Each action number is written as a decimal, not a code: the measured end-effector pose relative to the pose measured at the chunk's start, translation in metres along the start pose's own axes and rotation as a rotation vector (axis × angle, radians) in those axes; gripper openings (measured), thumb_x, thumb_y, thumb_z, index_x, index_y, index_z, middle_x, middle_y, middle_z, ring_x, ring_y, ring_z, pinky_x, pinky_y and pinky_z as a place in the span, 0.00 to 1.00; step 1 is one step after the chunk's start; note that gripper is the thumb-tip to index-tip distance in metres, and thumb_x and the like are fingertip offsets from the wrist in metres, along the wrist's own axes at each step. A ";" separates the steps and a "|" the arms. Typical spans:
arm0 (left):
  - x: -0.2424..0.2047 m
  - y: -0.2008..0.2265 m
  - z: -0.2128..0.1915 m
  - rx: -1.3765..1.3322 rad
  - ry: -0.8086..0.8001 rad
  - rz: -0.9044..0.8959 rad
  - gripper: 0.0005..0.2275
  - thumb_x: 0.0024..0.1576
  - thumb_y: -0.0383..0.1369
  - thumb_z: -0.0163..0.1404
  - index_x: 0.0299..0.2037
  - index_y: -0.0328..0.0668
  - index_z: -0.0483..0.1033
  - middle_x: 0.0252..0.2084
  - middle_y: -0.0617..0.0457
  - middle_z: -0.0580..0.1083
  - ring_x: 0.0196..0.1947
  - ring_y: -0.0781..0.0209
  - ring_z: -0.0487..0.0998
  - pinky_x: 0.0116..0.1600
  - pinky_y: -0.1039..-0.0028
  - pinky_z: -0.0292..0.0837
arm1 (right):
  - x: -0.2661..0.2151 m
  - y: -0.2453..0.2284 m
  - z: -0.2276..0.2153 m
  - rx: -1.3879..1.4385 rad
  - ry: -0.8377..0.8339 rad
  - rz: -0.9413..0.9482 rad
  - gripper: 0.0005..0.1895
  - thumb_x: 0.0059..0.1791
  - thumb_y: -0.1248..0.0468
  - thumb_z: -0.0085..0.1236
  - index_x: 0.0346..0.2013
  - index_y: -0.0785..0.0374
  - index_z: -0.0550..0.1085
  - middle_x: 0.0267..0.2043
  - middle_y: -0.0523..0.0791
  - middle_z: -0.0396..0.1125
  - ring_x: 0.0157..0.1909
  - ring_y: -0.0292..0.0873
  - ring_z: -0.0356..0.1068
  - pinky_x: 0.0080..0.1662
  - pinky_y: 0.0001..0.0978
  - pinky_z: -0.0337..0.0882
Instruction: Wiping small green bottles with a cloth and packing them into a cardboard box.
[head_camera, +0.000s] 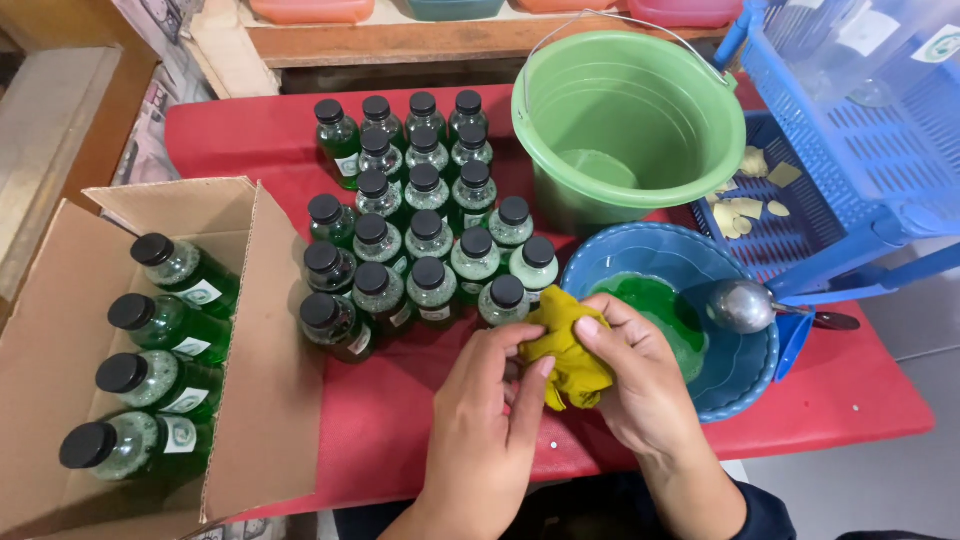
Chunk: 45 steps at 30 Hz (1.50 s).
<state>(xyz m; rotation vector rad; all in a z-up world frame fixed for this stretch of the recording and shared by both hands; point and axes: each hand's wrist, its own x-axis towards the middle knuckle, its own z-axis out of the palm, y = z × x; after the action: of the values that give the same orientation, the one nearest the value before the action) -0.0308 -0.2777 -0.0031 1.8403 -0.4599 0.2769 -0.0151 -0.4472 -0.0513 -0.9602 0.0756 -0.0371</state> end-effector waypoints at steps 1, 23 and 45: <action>0.001 -0.001 0.001 0.000 -0.001 0.001 0.11 0.64 0.34 0.46 0.52 0.40 0.72 0.48 0.48 0.76 0.45 0.56 0.80 0.40 0.72 0.81 | 0.000 -0.001 -0.003 0.000 0.001 -0.001 0.07 0.51 0.65 0.59 0.38 0.66 0.71 0.29 0.49 0.69 0.27 0.40 0.69 0.31 0.30 0.68; 0.005 0.005 0.010 -0.149 -0.013 -0.156 0.10 0.58 0.37 0.52 0.47 0.45 0.74 0.42 0.55 0.82 0.39 0.64 0.85 0.44 0.75 0.81 | -0.011 -0.020 0.013 -0.445 0.100 -0.454 0.19 0.49 0.70 0.59 0.52 0.59 0.65 0.55 0.46 0.64 0.54 0.41 0.67 0.53 0.29 0.69; 0.003 0.011 0.010 0.009 0.148 0.167 0.07 0.62 0.29 0.48 0.45 0.33 0.73 0.48 0.42 0.74 0.49 0.49 0.79 0.56 0.64 0.74 | -0.013 -0.027 -0.018 -0.201 -0.261 -0.074 0.14 0.45 0.71 0.64 0.44 0.65 0.73 0.50 0.50 0.65 0.43 0.44 0.69 0.43 0.31 0.71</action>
<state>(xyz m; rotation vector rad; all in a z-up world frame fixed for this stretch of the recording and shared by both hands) -0.0337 -0.2902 0.0042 1.7777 -0.5107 0.5260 -0.0291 -0.4765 -0.0390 -1.1606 -0.2007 0.0281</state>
